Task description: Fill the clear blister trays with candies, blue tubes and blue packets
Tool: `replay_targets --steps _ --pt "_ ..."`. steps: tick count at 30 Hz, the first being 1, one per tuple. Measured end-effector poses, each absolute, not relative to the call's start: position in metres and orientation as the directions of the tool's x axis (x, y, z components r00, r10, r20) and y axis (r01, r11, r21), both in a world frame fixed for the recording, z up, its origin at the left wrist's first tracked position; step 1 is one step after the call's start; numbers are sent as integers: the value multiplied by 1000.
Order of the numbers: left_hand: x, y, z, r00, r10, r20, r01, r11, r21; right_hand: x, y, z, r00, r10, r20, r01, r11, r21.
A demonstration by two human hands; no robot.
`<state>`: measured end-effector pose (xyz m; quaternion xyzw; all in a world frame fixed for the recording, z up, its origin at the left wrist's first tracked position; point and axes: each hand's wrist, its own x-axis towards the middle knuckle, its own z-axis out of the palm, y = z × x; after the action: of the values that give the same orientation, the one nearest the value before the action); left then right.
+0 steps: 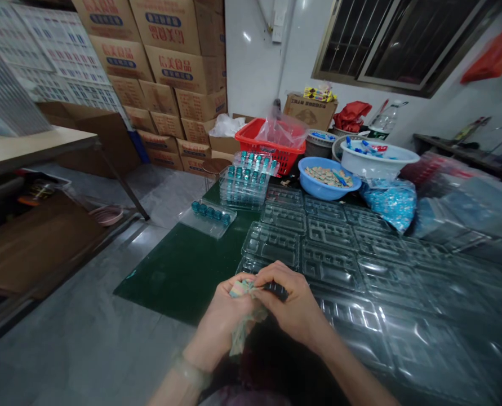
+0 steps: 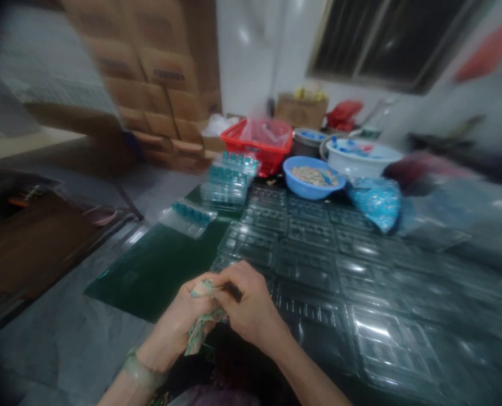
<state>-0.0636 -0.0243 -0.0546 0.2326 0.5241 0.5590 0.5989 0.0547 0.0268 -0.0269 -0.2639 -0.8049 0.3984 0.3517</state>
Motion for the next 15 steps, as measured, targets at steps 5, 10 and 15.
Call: replay_targets --steps 5,10,15 --pt "-78 -35 -49 -248 872 -422 -461 277 843 70 50 -7 -577 767 281 165 446 -880" --pt "-112 -50 -49 -359 833 -421 -505 206 838 79 93 -13 -553 806 211 36 276 -960" --pt "-117 -50 -50 -404 811 -423 -536 165 828 65 120 -32 -569 814 116 -34 117 -992"
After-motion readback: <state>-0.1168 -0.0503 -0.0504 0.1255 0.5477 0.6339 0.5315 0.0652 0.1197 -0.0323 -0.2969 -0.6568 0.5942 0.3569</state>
